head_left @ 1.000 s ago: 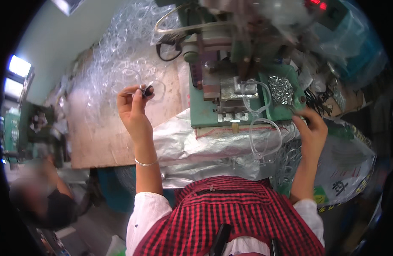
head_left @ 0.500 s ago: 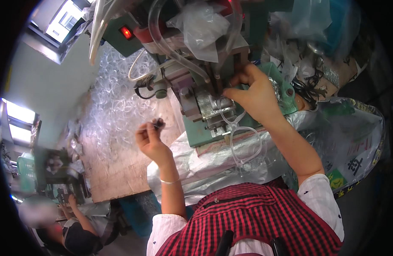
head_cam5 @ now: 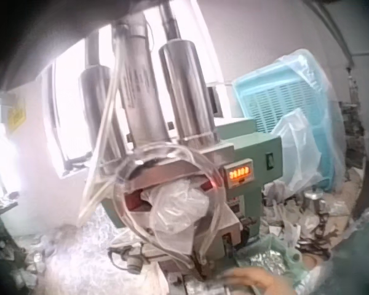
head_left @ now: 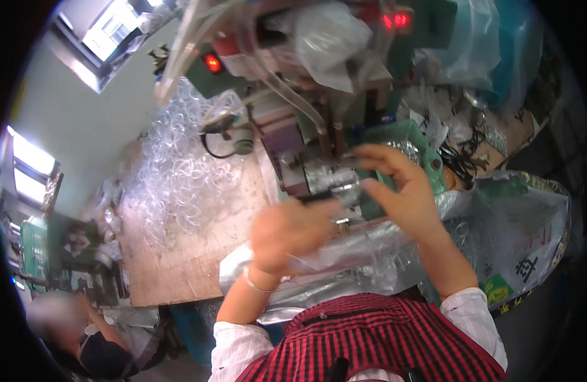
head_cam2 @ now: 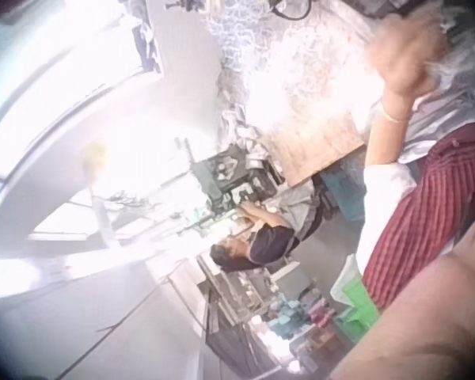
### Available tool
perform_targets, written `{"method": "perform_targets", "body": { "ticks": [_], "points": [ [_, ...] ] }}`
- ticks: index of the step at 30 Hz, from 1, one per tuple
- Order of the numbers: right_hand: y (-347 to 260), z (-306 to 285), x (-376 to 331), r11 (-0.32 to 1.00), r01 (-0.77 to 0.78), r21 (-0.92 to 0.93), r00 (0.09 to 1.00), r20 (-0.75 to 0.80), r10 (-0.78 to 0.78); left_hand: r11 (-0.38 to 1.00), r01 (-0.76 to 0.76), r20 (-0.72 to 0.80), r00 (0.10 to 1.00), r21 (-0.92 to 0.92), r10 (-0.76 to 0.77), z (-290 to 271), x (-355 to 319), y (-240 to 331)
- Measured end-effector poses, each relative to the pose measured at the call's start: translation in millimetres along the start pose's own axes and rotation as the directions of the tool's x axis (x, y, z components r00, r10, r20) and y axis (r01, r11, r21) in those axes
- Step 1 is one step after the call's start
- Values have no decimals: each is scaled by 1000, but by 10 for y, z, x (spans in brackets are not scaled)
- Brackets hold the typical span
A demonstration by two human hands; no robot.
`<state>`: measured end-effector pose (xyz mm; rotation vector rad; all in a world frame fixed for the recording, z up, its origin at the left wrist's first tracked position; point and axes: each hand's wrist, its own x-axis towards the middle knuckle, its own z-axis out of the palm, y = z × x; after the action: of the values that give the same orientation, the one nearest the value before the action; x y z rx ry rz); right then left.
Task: The person repeatedly picks up clear plastic loops and small metal components, inserts them into a green machine, and removes the assembled units. The person places the finished items into a pile on the table.
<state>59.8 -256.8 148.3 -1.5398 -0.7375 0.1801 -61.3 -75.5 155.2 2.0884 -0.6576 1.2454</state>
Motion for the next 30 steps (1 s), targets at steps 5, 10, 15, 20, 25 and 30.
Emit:
{"method": "perform_targets", "body": {
  "ticks": [5, 10, 15, 20, 25, 30],
  "points": [
    [915, -706, -39, 975, -132, -178, 961, -264, 82, 946, -293, 129, 953, 141, 276, 450, -67, -214],
    [1316, -1047, -28, 961, -163, -225, 899, -435, 51, 959, -248, 73, 968, 141, 240, 467, -137, -208],
    [1177, -1006, -436, 741, -267, -616, 962, -219, 165, 966, -237, 23, 972, 106, 235, 421, -227, -184],
    [1101, -619, -333, 550, -62, -833, 978, -161, -133, 718, 257, 112, 963, -647, -243, 138, -130, 468],
    [1356, -709, -300, 559, -52, -828, 969, -177, -172, -105, 285, 291, 956, -953, -46, 593, 10, 1373],
    [1373, -673, -279, 627, -150, -765, 968, -244, -66, -355, 385, 428, 902, -852, -48, 595, 192, 1353]
  ]
}}
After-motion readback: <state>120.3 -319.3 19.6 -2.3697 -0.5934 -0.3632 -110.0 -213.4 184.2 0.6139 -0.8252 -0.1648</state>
